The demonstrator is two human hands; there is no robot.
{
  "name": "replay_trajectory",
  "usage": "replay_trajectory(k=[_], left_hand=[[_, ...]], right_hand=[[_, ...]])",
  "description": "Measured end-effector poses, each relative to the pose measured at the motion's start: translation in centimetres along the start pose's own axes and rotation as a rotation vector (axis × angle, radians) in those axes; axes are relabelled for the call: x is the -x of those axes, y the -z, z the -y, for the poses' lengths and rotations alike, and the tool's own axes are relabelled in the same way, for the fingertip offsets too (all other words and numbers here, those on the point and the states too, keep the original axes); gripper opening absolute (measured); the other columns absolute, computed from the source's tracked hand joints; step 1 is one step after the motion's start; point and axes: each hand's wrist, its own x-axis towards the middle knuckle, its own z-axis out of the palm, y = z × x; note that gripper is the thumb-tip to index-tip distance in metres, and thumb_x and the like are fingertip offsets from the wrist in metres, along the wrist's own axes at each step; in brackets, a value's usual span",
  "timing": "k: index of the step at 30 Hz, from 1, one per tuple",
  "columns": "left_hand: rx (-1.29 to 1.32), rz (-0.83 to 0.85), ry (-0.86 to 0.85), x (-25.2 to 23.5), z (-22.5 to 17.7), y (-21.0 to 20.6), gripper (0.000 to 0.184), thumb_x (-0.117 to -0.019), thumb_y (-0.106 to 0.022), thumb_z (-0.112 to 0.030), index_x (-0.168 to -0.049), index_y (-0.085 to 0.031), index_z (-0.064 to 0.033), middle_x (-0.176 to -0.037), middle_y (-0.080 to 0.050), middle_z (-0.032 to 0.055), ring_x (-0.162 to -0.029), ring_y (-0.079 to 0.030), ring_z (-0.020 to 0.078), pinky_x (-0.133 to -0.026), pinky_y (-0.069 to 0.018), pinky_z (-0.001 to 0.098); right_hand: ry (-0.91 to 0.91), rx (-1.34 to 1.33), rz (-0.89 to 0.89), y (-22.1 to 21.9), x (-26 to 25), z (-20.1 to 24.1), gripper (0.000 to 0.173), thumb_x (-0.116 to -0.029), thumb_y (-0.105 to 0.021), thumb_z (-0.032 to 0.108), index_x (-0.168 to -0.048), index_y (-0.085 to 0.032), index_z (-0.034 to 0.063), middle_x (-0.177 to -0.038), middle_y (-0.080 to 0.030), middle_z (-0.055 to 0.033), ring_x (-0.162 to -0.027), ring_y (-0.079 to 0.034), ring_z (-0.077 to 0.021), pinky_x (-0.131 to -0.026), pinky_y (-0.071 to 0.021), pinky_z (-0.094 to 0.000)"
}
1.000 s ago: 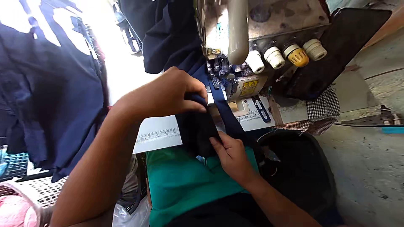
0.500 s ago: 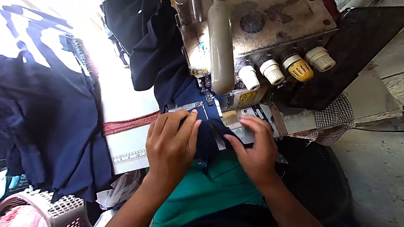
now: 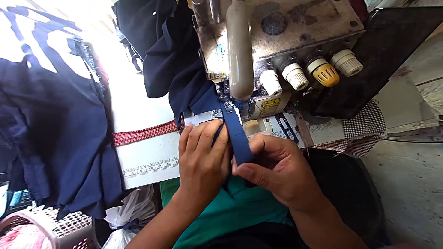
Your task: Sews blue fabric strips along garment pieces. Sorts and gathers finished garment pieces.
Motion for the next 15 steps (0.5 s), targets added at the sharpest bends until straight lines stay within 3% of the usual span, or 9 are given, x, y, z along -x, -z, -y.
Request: replay_trajectory(k=[7, 12, 15], left_hand=[[0.090, -0.084, 0.053, 0.3, 0.9, -0.5, 0.024, -0.1010, -0.062, -0.016, -0.119, -0.075, -0.0063, -0.128, -0.071, 0.0081, -0.127, -0.063, 0.0217, -0.117, -0.0382, 0.0511], [0.078, -0.099, 0.062, 0.2, 0.9, -0.6, 0.022, -0.1000, -0.064, -0.015, -0.116, -0.077, -0.0068, -0.125, -0.072, 0.0077, -0.124, -0.064, 0.0218, -0.116, -0.0393, 0.0509], [0.075, -0.099, 0.061, 0.2, 0.9, -0.6, 0.022, -0.0995, -0.065, -0.015, -0.116, -0.077, -0.0068, -0.126, -0.072, 0.0079, -0.124, -0.064, 0.0219, -0.115, -0.0395, 0.0509]], right_hand=[[-0.045, 0.443, -0.153, -0.9, 4.5, -2.8, 0.022, -0.0983, -0.069, 0.022, -0.086, -0.070, 0.0041, -0.080, -0.071, -0.0006, -0.075, -0.068, -0.0035, -0.065, -0.0572, -0.0192], [0.090, 0.517, -0.215, -1.0, 4.9, -2.7, 0.019, -0.0966, -0.069, 0.017, -0.082, -0.069, 0.0047, -0.083, -0.072, -0.0024, -0.085, -0.070, -0.0090, -0.076, -0.0594, -0.0234], [0.097, 0.557, -0.229, -0.9, 5.2, -2.9, 0.019, -0.0965, -0.069, 0.018, -0.082, -0.070, 0.0058, -0.083, -0.072, -0.0016, -0.086, -0.070, -0.0087, -0.077, -0.0594, -0.0231]])
